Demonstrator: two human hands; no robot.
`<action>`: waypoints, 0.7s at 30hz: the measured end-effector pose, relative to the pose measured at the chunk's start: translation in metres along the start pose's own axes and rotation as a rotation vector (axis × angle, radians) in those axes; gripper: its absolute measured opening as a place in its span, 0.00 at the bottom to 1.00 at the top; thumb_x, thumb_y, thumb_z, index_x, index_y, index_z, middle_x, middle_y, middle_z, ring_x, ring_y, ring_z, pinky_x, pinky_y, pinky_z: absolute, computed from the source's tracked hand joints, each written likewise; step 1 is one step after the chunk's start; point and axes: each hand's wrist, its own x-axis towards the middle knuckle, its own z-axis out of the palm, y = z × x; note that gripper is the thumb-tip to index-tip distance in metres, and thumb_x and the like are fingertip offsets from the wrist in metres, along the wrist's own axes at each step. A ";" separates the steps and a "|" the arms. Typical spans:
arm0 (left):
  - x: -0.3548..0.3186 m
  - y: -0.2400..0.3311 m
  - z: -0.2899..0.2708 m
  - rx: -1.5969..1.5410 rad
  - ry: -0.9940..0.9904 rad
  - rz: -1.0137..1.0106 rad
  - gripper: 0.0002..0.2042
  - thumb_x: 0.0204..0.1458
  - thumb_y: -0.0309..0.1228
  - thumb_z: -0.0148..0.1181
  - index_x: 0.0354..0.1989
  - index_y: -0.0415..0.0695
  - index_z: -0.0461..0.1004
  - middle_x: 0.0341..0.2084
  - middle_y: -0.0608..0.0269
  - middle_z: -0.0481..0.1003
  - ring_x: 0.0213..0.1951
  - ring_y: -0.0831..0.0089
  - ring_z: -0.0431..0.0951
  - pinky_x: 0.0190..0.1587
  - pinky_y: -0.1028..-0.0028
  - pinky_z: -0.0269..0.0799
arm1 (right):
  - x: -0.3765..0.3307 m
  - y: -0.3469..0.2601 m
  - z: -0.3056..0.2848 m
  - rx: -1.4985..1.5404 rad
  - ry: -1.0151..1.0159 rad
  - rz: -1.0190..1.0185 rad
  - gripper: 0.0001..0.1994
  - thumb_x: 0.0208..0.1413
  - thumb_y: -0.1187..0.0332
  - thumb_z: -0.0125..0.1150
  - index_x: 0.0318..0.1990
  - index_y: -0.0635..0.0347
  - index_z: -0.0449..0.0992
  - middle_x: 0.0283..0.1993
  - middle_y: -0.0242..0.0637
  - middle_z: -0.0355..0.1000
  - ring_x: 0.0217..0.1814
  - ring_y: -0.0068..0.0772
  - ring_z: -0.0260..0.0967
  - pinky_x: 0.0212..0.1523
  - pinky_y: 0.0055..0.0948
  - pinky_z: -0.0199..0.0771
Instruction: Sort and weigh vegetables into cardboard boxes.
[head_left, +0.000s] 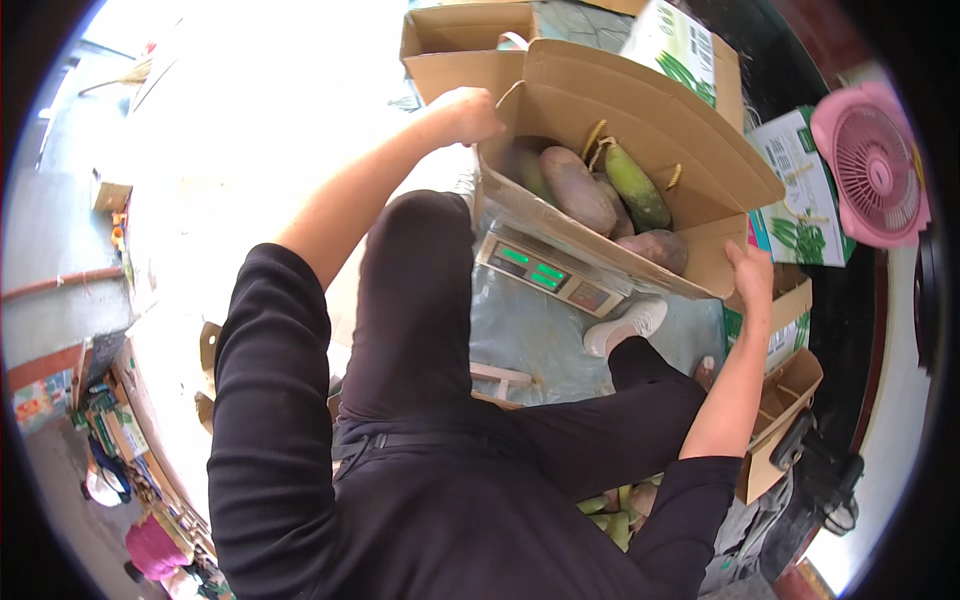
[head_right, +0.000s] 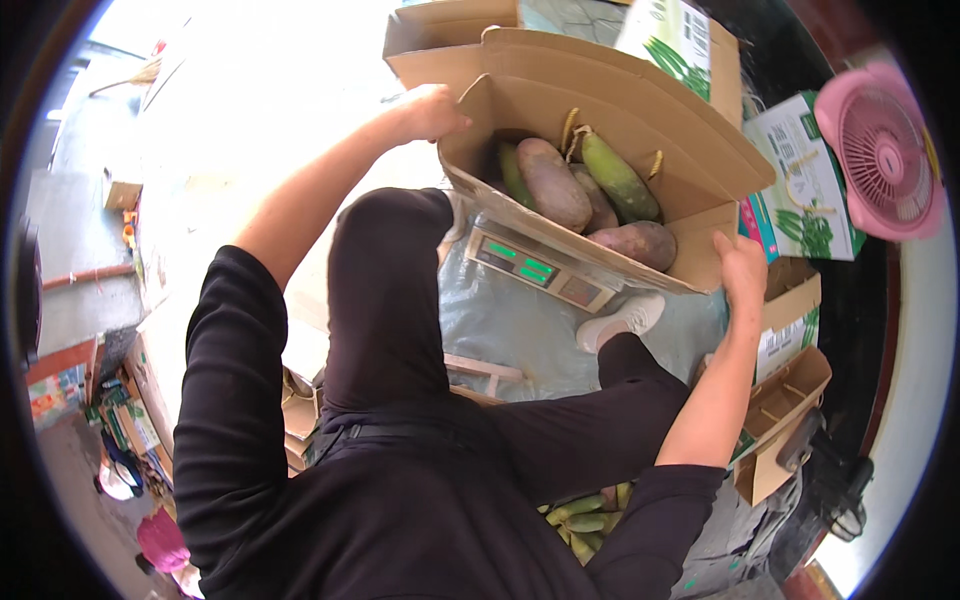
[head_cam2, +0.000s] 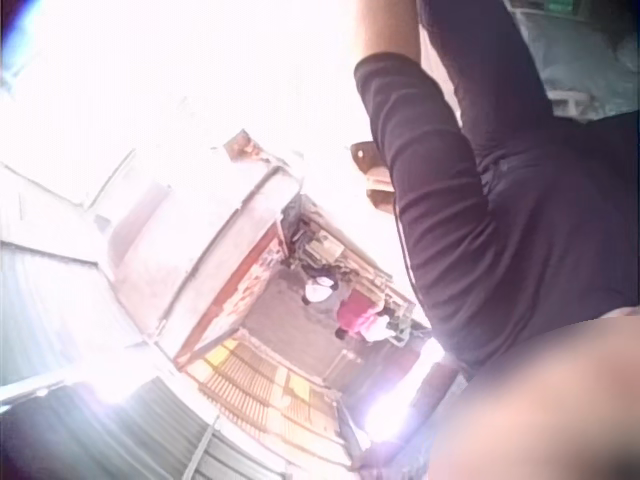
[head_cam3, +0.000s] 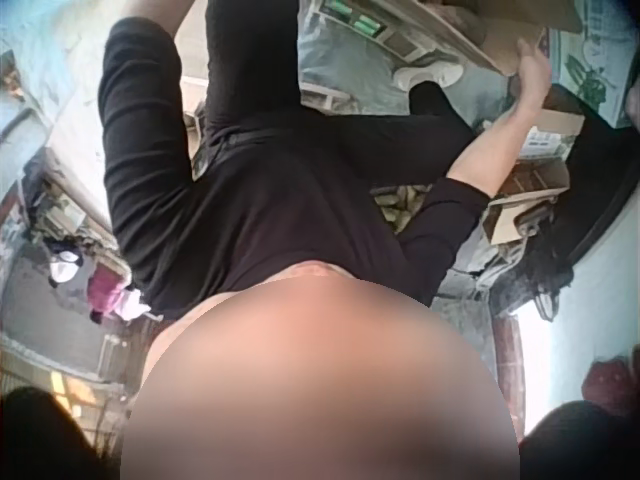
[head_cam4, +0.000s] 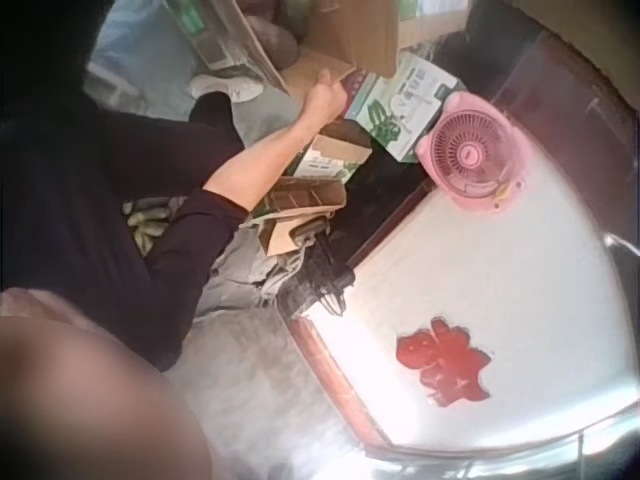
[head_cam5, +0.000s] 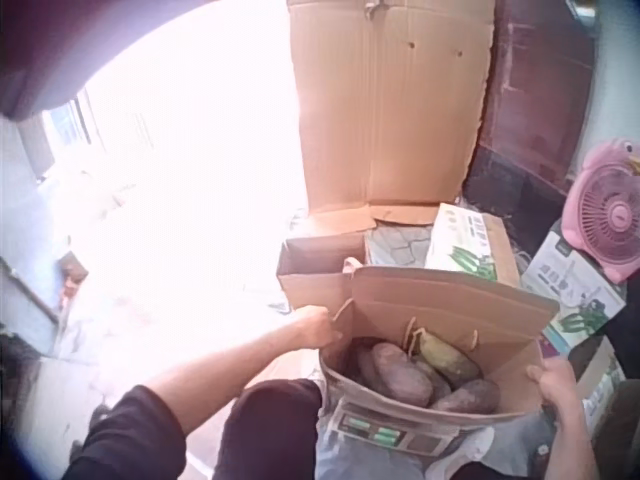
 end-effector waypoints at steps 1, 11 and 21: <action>-0.006 0.000 -0.011 -0.028 0.002 -0.038 0.19 0.49 0.43 0.57 0.22 0.34 0.75 0.14 0.57 0.73 0.21 0.63 0.75 0.31 0.63 0.72 | 0.003 -0.007 -0.001 0.066 0.007 0.004 0.14 0.52 0.62 0.57 0.36 0.67 0.78 0.30 0.38 0.76 0.33 0.27 0.71 0.37 0.29 0.67; -0.070 -0.135 -0.063 -0.227 0.221 -0.234 0.30 0.51 0.47 0.56 0.52 0.30 0.63 0.42 0.45 0.74 0.45 0.58 0.74 0.48 0.65 0.67 | 0.016 -0.162 0.043 0.074 0.004 -0.409 0.17 0.52 0.57 0.55 0.34 0.65 0.77 0.30 0.50 0.74 0.32 0.45 0.71 0.35 0.36 0.66; -0.213 -0.332 -0.031 -0.118 0.311 -0.570 0.23 0.50 0.46 0.58 0.35 0.31 0.74 0.31 0.42 0.76 0.36 0.54 0.77 0.40 0.62 0.70 | -0.049 -0.327 0.205 -0.294 -0.285 -0.585 0.17 0.49 0.53 0.57 0.29 0.60 0.78 0.33 0.51 0.74 0.40 0.53 0.71 0.42 0.45 0.70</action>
